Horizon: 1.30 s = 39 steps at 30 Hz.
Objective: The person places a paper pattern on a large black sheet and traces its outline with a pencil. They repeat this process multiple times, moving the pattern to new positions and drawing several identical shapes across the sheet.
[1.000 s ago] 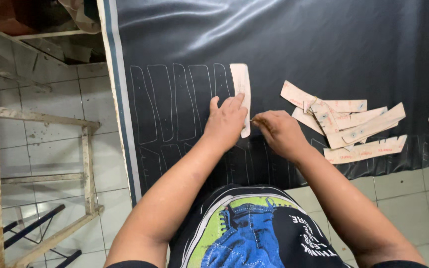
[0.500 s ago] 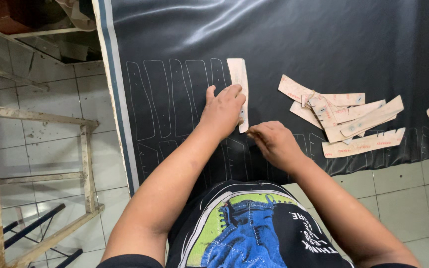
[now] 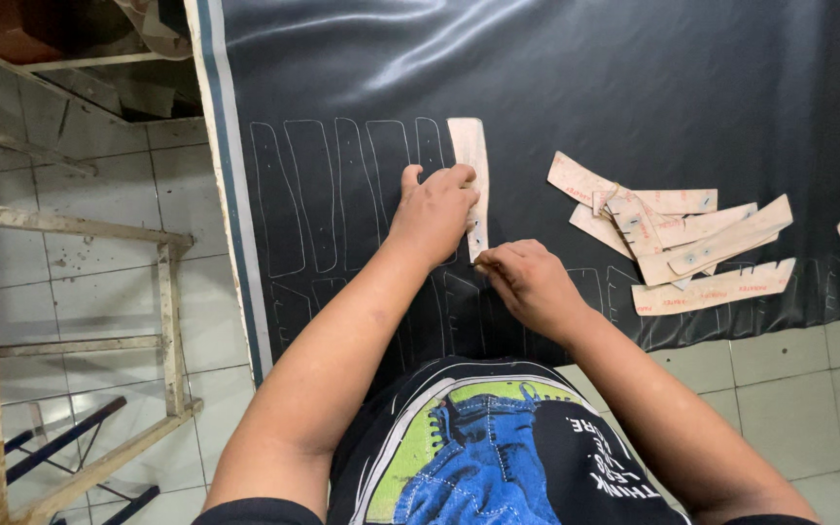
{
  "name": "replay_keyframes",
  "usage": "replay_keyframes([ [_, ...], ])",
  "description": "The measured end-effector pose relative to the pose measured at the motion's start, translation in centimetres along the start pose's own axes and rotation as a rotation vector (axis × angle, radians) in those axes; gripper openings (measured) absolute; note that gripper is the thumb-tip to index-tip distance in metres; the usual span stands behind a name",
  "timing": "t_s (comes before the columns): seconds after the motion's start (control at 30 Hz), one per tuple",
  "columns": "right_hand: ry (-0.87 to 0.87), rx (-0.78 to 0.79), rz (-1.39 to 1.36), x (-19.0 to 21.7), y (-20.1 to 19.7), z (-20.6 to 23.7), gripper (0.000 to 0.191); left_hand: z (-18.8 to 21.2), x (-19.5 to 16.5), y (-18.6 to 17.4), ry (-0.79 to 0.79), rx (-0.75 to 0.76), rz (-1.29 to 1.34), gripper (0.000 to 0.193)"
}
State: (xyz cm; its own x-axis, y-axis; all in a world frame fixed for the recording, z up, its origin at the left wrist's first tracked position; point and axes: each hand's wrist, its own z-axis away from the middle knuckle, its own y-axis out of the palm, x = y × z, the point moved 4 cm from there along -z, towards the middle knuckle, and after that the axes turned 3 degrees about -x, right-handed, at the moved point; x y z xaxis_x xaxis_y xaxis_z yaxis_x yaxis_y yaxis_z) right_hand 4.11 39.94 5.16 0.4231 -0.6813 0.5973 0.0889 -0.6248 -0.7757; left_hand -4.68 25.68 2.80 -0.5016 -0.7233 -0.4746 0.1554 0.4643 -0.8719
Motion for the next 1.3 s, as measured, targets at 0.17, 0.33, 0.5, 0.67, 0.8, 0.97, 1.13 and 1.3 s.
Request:
replay_keyframes([
  [0.17, -0.045, -0.068, 0.080, -0.8, -0.1, -2.5, 0.010, -0.3, 0.6, -0.1, -0.011, -0.038, 0.039, 0.017],
  [0.33, -0.014, -0.111, 0.061, -2.1, 0.1, -5.4, 0.015, -0.7, 1.0, -0.1, -0.027, -0.014, 0.031, 0.022],
  [0.5, 0.136, -0.143, 0.038, -3.0, -0.6, -4.1, 0.013, -0.4, 0.9, -0.1, -0.022, -0.029, 0.052, 0.023],
  [0.67, 0.229, -0.120, -0.003, -3.8, -0.7, -2.8, 0.015, -0.1, 0.6, -0.1, -0.036, -0.055, 0.087, 0.018],
  [0.8, 0.147, -0.129, 0.008, -3.4, -0.6, -2.6, 0.013, -0.2, 0.4, 0.0, -0.041, -0.053, 0.056, 0.016],
  [0.97, 0.053, -0.089, 0.015, -2.7, -1.0, -2.4, 0.011, -0.2, 0.2, -0.1, -0.039, -0.058, 0.055, 0.019],
  [1.13, 0.054, -0.098, -0.006, -2.6, -1.6, -1.8, 0.012, -0.1, 0.0, 0.3, -0.049, -0.055, 0.035, 0.018],
  [1.3, 0.100, -0.073, -0.028, -2.7, -1.4, -0.9, 0.011, -0.1, -0.3, 0.7, -0.050, -0.073, 0.015, 0.021],
])
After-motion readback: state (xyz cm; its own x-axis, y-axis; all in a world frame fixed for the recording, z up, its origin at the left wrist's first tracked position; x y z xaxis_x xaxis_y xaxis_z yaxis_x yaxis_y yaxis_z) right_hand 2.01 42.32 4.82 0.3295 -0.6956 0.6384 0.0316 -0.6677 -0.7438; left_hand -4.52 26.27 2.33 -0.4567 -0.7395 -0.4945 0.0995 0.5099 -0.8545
